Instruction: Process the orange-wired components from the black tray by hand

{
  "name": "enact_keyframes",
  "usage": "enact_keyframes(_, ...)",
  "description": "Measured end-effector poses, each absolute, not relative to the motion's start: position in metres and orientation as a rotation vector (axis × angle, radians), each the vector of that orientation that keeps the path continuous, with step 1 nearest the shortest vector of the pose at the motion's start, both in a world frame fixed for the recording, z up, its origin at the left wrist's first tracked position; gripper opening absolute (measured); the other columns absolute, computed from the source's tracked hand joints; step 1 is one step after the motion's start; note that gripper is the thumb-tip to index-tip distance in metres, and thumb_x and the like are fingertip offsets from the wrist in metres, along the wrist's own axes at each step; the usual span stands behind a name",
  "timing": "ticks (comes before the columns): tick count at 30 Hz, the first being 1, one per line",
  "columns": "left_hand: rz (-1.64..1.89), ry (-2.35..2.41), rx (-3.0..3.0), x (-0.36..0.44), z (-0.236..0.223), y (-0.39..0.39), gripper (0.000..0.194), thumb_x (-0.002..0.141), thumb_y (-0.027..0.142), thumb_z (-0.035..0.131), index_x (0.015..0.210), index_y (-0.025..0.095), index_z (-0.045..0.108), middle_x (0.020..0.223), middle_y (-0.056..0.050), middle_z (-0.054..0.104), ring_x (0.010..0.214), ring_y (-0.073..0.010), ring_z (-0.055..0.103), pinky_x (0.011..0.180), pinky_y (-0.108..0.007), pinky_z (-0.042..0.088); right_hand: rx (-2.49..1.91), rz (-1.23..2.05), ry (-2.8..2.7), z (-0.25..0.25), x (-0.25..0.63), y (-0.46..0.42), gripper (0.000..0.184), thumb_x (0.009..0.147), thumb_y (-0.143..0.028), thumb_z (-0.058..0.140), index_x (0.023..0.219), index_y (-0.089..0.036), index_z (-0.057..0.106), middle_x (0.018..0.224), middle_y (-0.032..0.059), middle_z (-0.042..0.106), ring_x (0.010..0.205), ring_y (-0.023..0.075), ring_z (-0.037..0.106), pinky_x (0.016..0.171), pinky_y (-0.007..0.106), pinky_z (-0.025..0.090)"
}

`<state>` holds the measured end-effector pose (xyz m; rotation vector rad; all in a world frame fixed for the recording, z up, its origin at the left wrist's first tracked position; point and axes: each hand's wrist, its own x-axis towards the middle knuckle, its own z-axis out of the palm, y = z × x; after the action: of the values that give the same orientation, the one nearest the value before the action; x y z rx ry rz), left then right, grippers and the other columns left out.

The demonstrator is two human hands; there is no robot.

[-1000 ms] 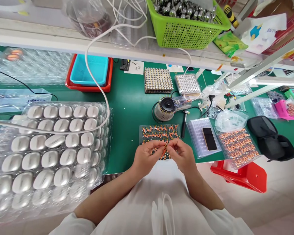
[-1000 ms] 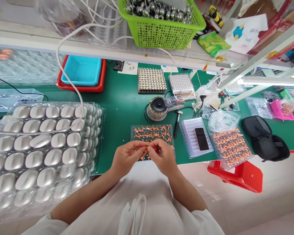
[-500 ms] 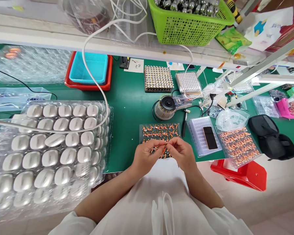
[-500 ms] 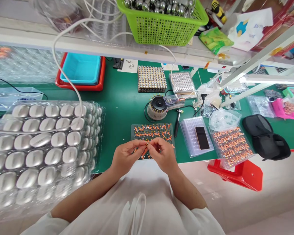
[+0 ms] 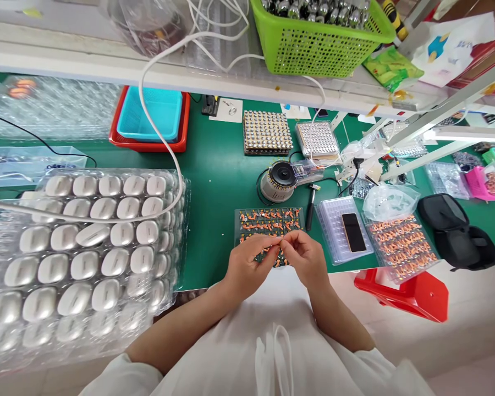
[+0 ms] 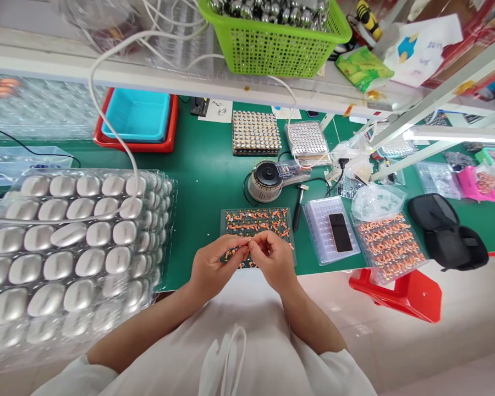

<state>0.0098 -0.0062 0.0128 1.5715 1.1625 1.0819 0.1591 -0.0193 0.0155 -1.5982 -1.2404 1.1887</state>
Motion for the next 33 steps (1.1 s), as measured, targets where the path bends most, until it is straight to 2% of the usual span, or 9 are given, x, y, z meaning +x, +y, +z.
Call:
enact_keyframes(7,1.244,1.092,1.672,0.011,0.009,-0.005,0.021,0.079,0.009,0.062,0.095,0.021,0.07,0.093,-0.005,0.074,0.085,-0.0163,0.068,0.077,-0.028,0.055,-1.633,1.158,-1.191,0.016,0.154,-0.02,0.015,0.082,-0.034,0.06,0.078,-0.019,0.06,0.066,-0.0018,0.058,0.056,0.0108,0.049,0.05,0.022,0.039)
enact_keyframes(9,1.236,1.093,1.659,0.01,0.008,-0.006,0.021,0.079,0.01,0.063,0.096,0.02,0.069,0.094,-0.005,0.074,0.086,-0.0165,0.068,0.078,-0.029,0.055,-1.618,1.16,-1.156,0.015,0.153,-0.02,0.015,0.081,-0.034,0.061,0.085,-0.02,0.059,0.065,-0.0032,0.056,0.056,0.0107,0.049,0.05,0.022,0.039)
enact_keyframes(14,1.137,1.118,1.493,0.005,0.007,-0.005,0.016,0.078,0.016,0.067,0.093,0.02,0.07,0.092,-0.005,0.074,0.085,-0.0177,0.068,0.079,-0.03,0.054,-1.535,1.244,-1.043,0.013,0.153,-0.019,0.038,0.078,-0.033,0.067,0.11,-0.023,0.049,0.058,-0.0084,0.047,0.05,0.0095,0.043,0.046,0.02,0.034)
enact_keyframes(20,0.916,1.022,0.886,0.002,0.008,-0.004,0.011,0.074,0.025,0.072,0.082,0.018,0.069,0.078,-0.001,0.073,0.07,-0.014,0.067,0.065,-0.024,0.054,-1.302,1.391,-1.095,0.008,0.158,-0.02,0.029,0.079,-0.037,0.065,0.103,-0.023,0.058,0.072,-0.0023,0.05,0.06,0.011,0.046,0.049,0.022,0.039)
enact_keyframes(25,0.922,0.99,0.752,0.002,0.012,-0.005,0.017,0.073,0.025,0.074,0.084,0.017,0.064,0.076,-0.001,0.071,0.07,-0.0117,0.065,0.068,-0.023,0.053,-1.186,1.317,-1.223,0.008,0.162,-0.025,0.027,0.08,-0.036,0.065,0.104,-0.025,0.061,0.092,0.0034,0.054,0.075,0.0152,0.051,0.063,0.028,0.045)
enact_keyframes(30,1.002,0.98,0.734,0.006,0.014,-0.009,0.026,0.073,0.024,0.074,0.076,0.018,0.049,0.073,0.0,0.068,0.072,-0.0133,0.065,0.068,-0.025,0.052,-1.195,1.182,-1.259,0.009,0.158,-0.027,0.016,0.082,-0.026,0.064,0.099,-0.025,0.064,0.092,0.0036,0.053,0.082,0.0164,0.053,0.066,0.029,0.044)
enact_keyframes(33,1.029,1.028,0.809,0.007,0.015,-0.012,0.024,0.074,0.024,0.073,0.075,0.018,0.05,0.075,0.0,0.067,0.073,-0.0136,0.066,0.067,-0.025,0.052,-1.194,1.111,-1.226,0.007,0.154,-0.027,0.013,0.084,-0.021,0.062,0.096,-0.026,0.066,0.089,0.0032,0.054,0.084,0.0168,0.053,0.067,0.029,0.044)
